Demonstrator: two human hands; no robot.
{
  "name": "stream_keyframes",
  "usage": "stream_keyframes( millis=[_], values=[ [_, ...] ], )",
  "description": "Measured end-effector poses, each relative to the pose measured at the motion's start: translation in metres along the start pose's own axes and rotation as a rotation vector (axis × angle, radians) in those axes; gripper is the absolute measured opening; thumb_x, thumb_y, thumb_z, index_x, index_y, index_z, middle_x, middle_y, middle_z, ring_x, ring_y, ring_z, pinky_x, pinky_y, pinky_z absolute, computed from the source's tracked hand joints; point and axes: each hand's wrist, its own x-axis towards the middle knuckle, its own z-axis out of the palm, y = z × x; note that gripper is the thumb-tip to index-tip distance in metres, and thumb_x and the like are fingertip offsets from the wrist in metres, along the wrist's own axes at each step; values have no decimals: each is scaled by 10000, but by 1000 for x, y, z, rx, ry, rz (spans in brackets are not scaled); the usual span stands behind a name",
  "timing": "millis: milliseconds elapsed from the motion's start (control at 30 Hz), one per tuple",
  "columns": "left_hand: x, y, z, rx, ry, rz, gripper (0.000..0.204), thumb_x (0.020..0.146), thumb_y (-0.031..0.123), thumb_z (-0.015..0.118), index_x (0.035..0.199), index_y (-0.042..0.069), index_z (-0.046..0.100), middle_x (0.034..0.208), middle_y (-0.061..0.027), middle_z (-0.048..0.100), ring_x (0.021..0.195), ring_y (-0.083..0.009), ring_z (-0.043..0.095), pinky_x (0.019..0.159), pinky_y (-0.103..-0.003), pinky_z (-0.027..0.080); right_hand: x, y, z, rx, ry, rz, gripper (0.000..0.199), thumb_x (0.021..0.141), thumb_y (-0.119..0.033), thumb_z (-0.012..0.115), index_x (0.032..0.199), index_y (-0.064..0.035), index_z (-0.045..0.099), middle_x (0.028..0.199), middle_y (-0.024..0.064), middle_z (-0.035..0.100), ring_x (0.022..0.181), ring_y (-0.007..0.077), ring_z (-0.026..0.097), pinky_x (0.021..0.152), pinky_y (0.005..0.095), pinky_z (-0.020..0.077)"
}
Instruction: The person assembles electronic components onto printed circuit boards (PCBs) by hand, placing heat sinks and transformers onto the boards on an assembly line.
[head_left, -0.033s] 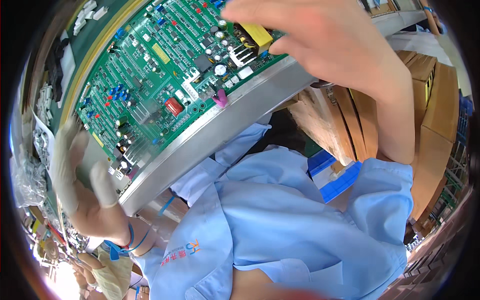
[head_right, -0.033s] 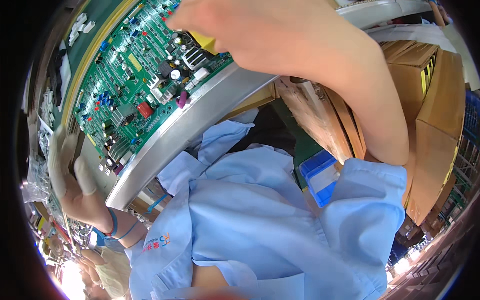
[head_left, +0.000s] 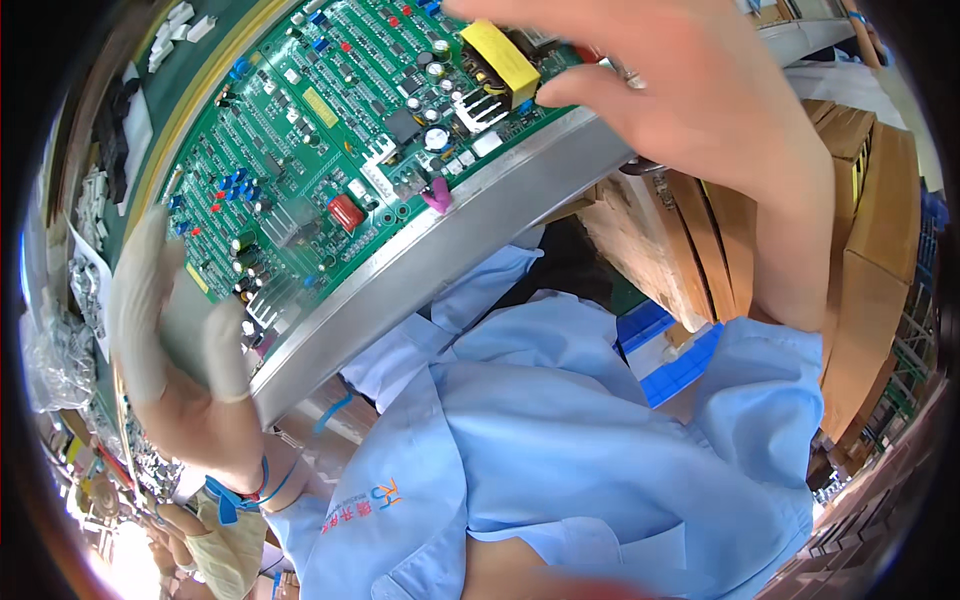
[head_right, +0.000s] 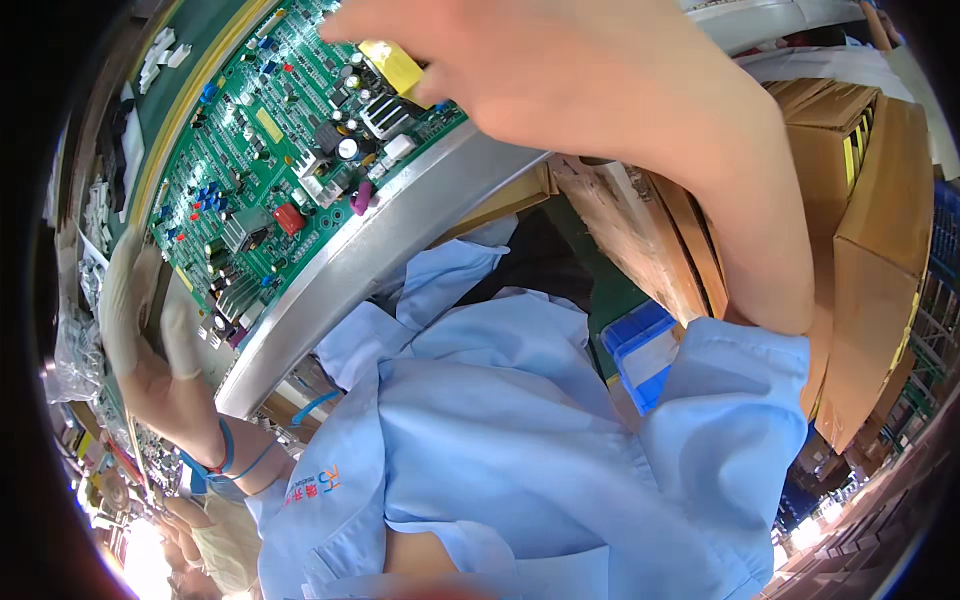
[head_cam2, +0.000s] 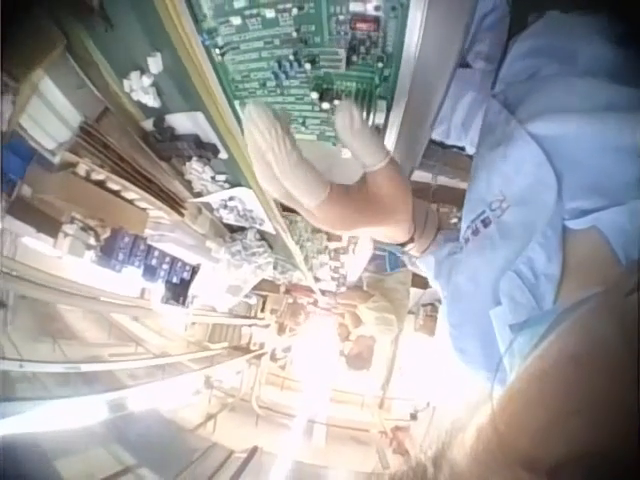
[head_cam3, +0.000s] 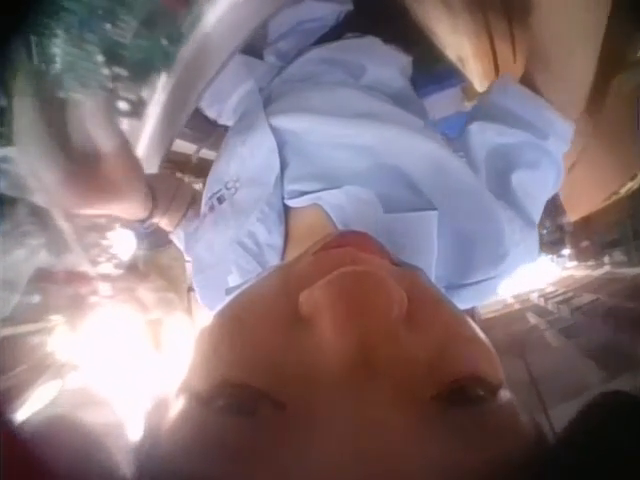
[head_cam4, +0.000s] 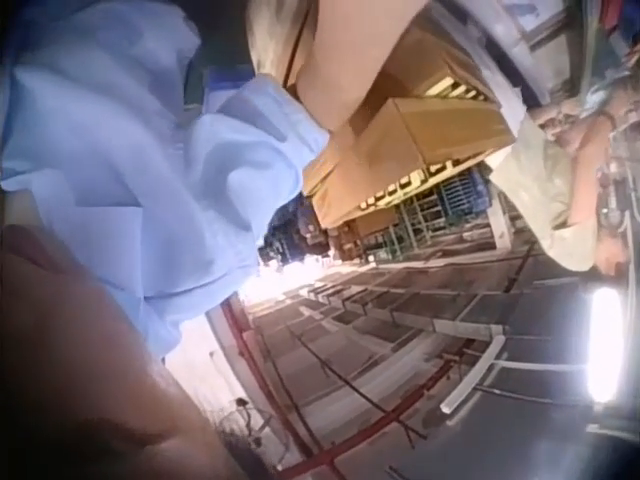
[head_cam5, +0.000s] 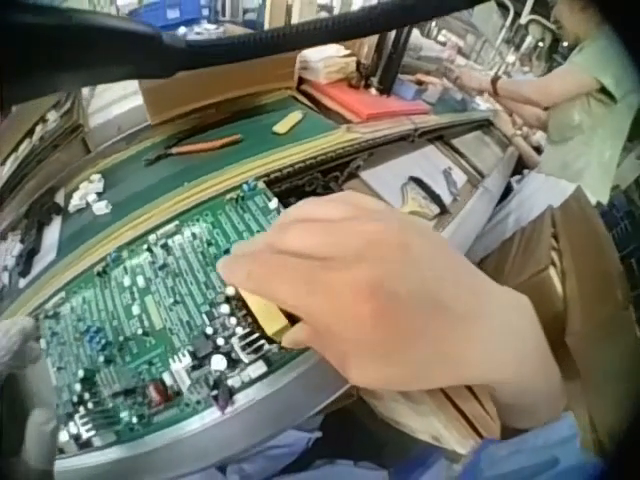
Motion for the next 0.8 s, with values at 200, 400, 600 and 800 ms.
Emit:
stream_keyframes(
  millis=[200,400,600,800],
  values=[
    [52,61,54,260,-196,377,577,798,238,767,1296,32,561,1218,-162,616,1128,-324,581,971,-384,437,-64,7,35,-133,338,239,224,809,81,605,991,-37,663,922,99,679,828,293,653,732,315,523],
    [81,85,99,434,-311,337,536,819,359,737,1256,83,596,973,-157,635,878,-345,598,778,-416,450,-83,14,74,-145,371,323,200,698,-12,591,882,-90,585,670,45,580,688,238,597,526,370,460],
    [92,81,107,366,-385,348,510,771,365,773,1181,92,640,774,-121,590,746,-263,558,731,-369,428,-87,21,77,-179,345,276,335,669,74,570,964,-74,630,752,35,627,644,211,563,530,333,460],
    [94,75,110,374,-374,382,503,723,355,815,1129,98,667,741,-84,578,733,-240,553,711,-364,428,-85,25,82,-151,368,276,323,653,67,582,941,-69,633,753,33,631,652,214,572,530,333,466]
  ],
)
